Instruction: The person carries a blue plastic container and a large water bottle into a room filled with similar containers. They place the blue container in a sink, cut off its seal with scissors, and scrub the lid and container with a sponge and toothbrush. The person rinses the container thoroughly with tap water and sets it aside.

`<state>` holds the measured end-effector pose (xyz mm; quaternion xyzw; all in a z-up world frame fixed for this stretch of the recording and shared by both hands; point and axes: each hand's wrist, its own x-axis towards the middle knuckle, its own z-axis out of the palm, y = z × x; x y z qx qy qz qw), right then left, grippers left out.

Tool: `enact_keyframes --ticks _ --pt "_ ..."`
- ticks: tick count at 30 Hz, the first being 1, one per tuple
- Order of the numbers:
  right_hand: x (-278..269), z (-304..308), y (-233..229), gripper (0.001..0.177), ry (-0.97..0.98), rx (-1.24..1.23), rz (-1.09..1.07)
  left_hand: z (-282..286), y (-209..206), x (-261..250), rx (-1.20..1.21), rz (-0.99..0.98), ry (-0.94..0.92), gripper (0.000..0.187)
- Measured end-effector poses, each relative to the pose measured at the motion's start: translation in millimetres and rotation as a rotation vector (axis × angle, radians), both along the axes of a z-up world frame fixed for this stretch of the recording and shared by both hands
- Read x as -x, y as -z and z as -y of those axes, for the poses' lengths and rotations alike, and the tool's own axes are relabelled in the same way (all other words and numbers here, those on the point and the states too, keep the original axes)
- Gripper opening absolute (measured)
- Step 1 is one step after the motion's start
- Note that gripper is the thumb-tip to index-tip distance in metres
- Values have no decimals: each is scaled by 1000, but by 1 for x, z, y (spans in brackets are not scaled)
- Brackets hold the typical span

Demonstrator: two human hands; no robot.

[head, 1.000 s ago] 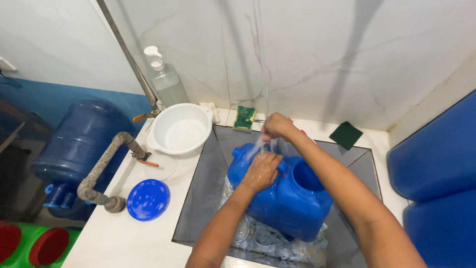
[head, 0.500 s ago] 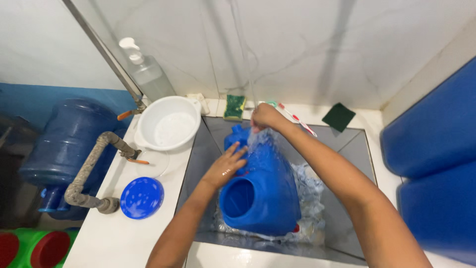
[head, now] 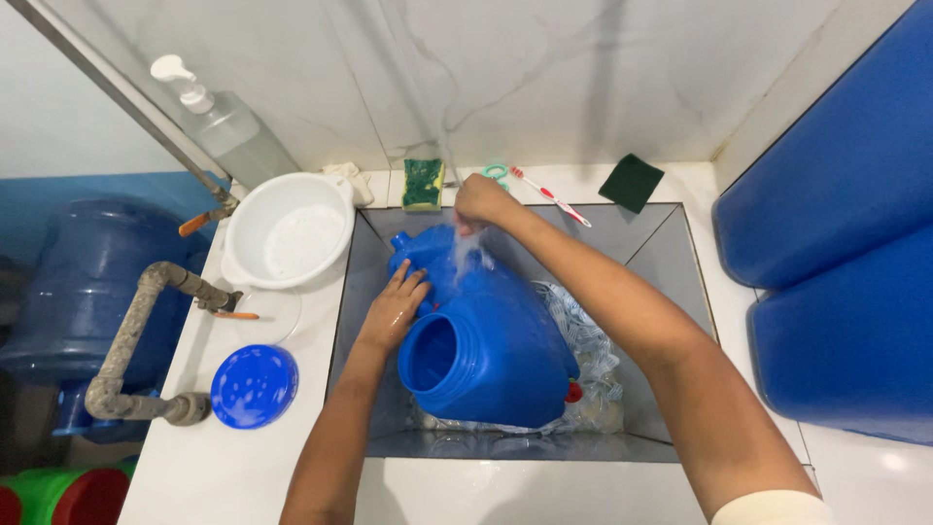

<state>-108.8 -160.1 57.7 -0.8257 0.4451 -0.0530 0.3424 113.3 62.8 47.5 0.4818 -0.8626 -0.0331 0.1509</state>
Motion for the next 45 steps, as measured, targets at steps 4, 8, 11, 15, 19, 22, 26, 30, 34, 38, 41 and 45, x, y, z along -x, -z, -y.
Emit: enact_keyframes --ticks 4,8,11,15,19,22,26,30,34,38,41,45 --pt "4 1 5 21 197 -24 255 12 -26 41 24 50 -28 36" --pt "4 -16 -27 18 177 29 301 19 -43 79 -261 25 -107 32" --pt "1 -43 -55 22 444 -250 443 9 -38 81 -354 -139 -230 39" --pt "-1 -52 -68 22 475 -179 409 -16 -20 68 -340 -394 -342 36" --pt "2 -45 -71 17 316 10 176 -29 -22 57 -414 -429 -440 39" --pt "3 -44 -77 10 420 -101 184 -43 -32 55 -356 -392 -376 41" --pt "4 -40 -67 15 455 -144 279 -80 -58 55 -310 -249 -294 34" --pt "20 -36 -34 18 417 -145 360 -108 -119 24 -257 -152 -230 34" --pt "64 -41 -17 27 170 -7 117 -137 -188 -46 -133 -235 -311 39" --pt "107 -99 -17 41 -176 -25 -62 -170 -224 -116 -70 -344 -490 43" --pt "106 -161 -51 42 -313 56 188 -195 -223 -147 -34 -429 -577 36" --pt "102 -207 -104 41 -308 341 -190 -212 -211 -161 36 -581 -471 41"
